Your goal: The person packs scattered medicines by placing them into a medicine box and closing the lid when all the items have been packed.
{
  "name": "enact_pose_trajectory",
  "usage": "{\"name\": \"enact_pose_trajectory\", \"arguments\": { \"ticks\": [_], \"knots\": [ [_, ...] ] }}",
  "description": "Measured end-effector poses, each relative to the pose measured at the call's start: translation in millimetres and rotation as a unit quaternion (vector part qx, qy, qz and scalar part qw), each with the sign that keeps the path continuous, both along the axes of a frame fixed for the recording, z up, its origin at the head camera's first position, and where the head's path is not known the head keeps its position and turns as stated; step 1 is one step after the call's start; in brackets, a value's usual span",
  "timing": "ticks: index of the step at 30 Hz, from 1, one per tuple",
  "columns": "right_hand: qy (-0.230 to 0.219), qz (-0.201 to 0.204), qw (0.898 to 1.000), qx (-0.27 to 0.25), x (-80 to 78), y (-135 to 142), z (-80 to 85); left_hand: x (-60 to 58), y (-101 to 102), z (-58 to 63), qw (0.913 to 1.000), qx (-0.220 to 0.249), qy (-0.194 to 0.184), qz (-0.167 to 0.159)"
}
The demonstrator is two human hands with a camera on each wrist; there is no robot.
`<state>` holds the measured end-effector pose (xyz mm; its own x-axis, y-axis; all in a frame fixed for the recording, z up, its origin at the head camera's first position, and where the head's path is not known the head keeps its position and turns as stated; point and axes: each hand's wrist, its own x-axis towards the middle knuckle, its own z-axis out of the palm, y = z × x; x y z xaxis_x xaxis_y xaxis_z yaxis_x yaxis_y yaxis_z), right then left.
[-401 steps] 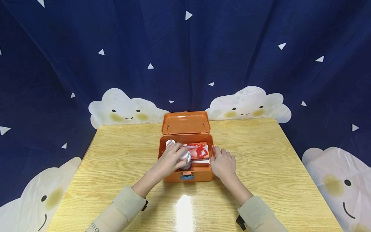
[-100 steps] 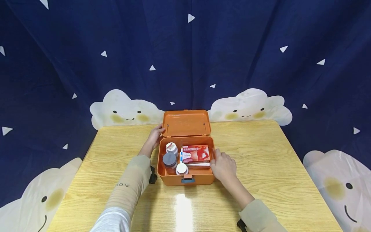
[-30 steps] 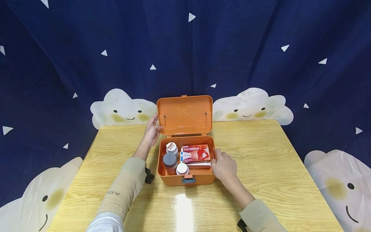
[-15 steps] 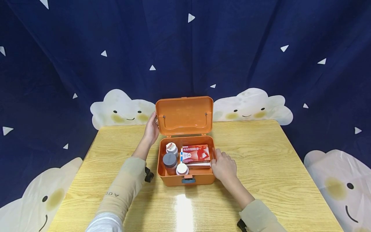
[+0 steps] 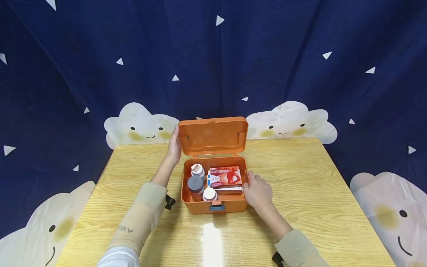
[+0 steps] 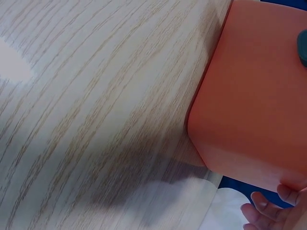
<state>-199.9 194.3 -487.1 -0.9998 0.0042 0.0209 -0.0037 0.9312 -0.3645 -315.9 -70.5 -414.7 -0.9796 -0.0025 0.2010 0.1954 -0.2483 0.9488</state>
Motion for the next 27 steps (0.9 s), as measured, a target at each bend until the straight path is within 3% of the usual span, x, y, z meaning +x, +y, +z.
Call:
{"name": "enact_pose_trajectory", "arguments": {
  "ticks": [9,15,22,27],
  "knots": [
    [0.003,0.001,1.0,-0.027,-0.7,1.5,-0.9,16.6,-4.1,6.0,0.9979,-0.064,0.002,0.012],
    [-0.032,0.002,0.993,-0.118,-1.3,5.1,2.4,38.2,-4.0,19.4,0.9932,-0.107,0.046,0.003],
    [-0.076,-0.004,0.961,-0.264,-9.6,9.2,30.1,43.9,-4.9,17.6,0.9919,-0.102,0.075,-0.013],
    [-0.053,-0.035,0.922,-0.381,-25.3,9.2,64.2,46.8,-5.1,17.0,0.991,-0.096,0.091,-0.022]
  ]
}}
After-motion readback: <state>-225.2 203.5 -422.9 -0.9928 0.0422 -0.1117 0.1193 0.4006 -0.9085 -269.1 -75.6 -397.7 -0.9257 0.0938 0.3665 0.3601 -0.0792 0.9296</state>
